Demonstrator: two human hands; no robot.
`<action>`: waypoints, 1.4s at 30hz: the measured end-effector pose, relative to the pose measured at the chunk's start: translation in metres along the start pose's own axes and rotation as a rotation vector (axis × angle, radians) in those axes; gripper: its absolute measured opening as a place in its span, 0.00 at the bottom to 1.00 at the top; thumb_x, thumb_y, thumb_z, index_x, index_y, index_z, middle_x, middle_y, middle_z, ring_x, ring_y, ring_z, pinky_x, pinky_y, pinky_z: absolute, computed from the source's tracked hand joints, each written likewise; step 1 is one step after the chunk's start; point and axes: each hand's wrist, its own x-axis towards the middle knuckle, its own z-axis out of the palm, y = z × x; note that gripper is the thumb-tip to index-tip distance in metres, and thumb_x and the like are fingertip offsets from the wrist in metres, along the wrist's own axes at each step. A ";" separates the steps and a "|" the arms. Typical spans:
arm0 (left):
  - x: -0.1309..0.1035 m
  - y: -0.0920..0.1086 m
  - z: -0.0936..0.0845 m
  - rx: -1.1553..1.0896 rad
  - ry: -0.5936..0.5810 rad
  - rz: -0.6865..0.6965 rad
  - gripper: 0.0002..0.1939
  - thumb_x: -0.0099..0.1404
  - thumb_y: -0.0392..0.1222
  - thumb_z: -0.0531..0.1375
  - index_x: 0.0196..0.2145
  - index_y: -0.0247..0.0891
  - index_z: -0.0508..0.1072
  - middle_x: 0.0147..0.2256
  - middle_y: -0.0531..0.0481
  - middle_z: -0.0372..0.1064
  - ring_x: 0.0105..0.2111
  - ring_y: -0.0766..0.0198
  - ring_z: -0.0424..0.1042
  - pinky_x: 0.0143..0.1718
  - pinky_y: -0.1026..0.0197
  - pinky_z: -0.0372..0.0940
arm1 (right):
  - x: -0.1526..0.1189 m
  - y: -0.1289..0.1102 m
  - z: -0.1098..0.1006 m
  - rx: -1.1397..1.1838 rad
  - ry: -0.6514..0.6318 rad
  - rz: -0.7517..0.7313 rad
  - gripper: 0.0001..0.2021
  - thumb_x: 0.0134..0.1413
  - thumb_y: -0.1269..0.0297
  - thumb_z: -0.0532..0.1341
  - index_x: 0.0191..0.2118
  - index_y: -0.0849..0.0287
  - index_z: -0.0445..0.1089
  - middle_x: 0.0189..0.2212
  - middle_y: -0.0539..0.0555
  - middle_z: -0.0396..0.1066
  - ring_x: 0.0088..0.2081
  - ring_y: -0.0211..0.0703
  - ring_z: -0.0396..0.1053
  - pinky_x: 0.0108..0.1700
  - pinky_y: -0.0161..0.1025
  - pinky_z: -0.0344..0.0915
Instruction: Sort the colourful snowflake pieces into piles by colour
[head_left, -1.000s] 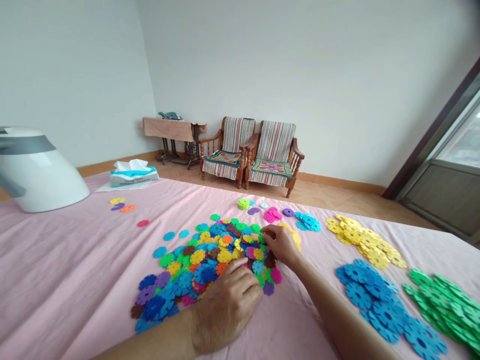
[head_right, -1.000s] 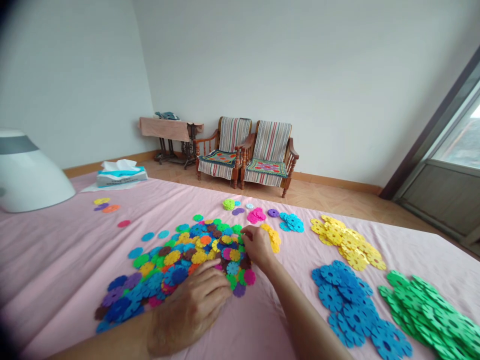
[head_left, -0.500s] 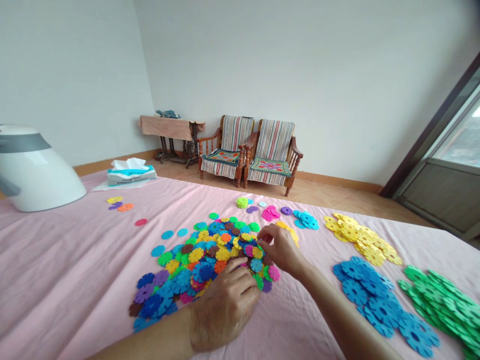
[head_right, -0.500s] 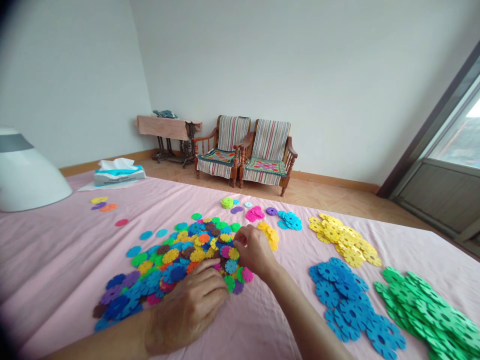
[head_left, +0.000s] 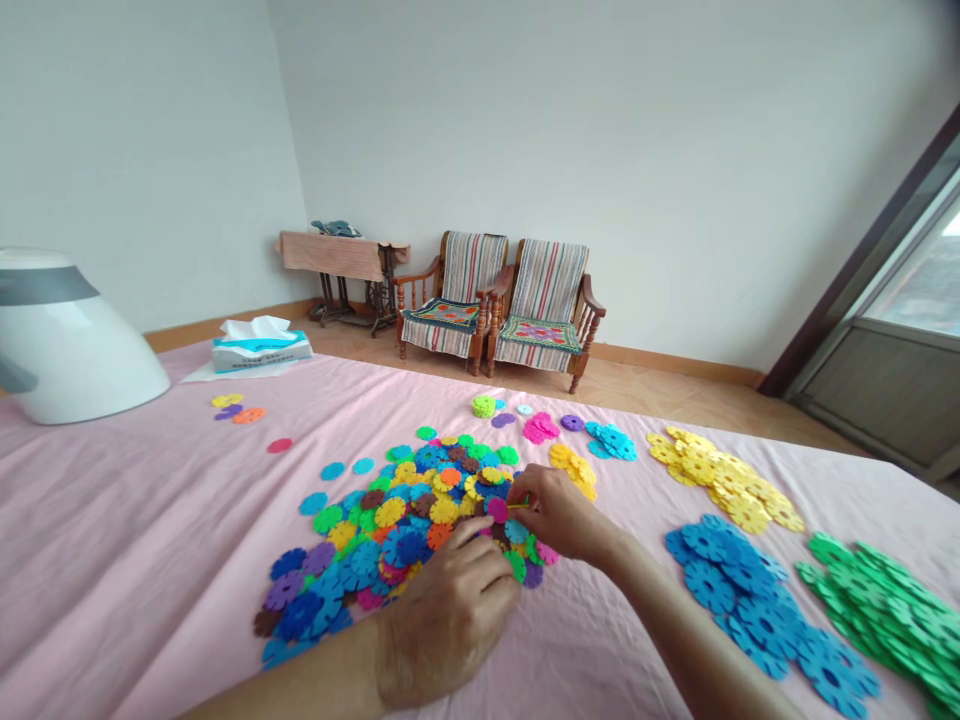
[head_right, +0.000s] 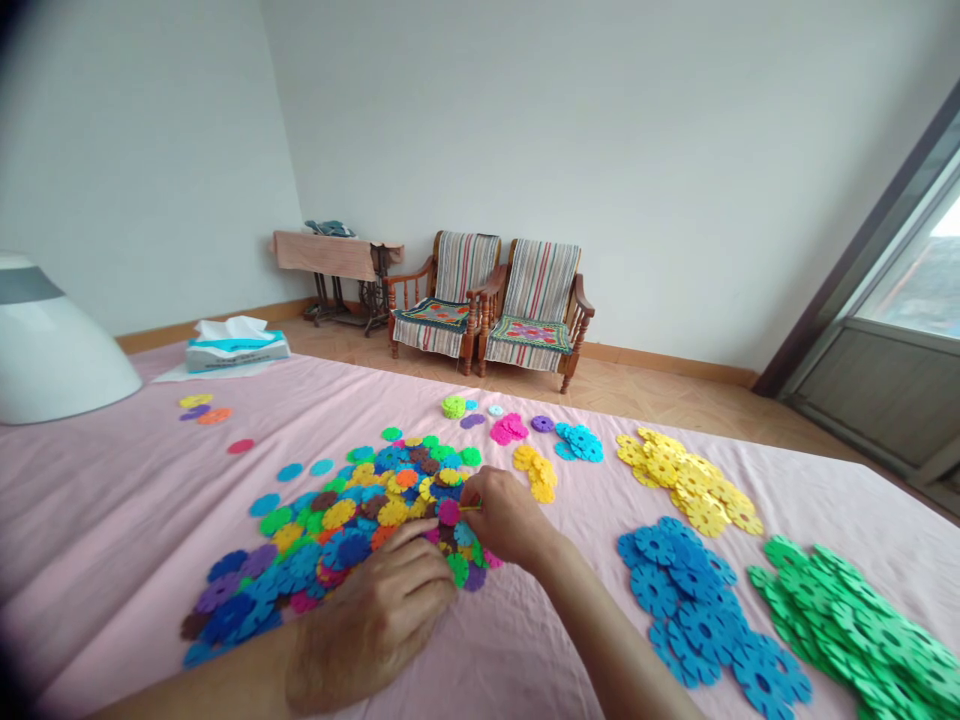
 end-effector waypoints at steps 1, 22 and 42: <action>0.000 0.000 0.000 0.001 0.002 -0.001 0.08 0.65 0.30 0.52 0.31 0.37 0.69 0.29 0.50 0.69 0.34 0.63 0.67 0.57 0.49 0.57 | 0.001 0.001 0.000 0.005 0.000 -0.007 0.06 0.47 0.72 0.59 0.28 0.58 0.73 0.28 0.52 0.72 0.30 0.38 0.67 0.32 0.33 0.57; -0.001 0.002 -0.001 0.004 -0.009 -0.020 0.08 0.65 0.30 0.52 0.34 0.37 0.70 0.30 0.51 0.69 0.35 0.64 0.68 0.59 0.49 0.54 | 0.000 0.089 -0.028 -0.045 0.328 0.366 0.11 0.49 0.69 0.53 0.31 0.61 0.73 0.29 0.56 0.74 0.32 0.43 0.70 0.32 0.36 0.60; 0.001 0.004 -0.003 0.010 -0.005 -0.022 0.08 0.65 0.30 0.52 0.33 0.37 0.70 0.29 0.51 0.69 0.34 0.64 0.68 0.59 0.48 0.54 | -0.005 0.039 -0.019 -0.076 -0.081 0.238 0.05 0.44 0.66 0.63 0.31 0.59 0.70 0.32 0.54 0.72 0.34 0.42 0.68 0.33 0.35 0.58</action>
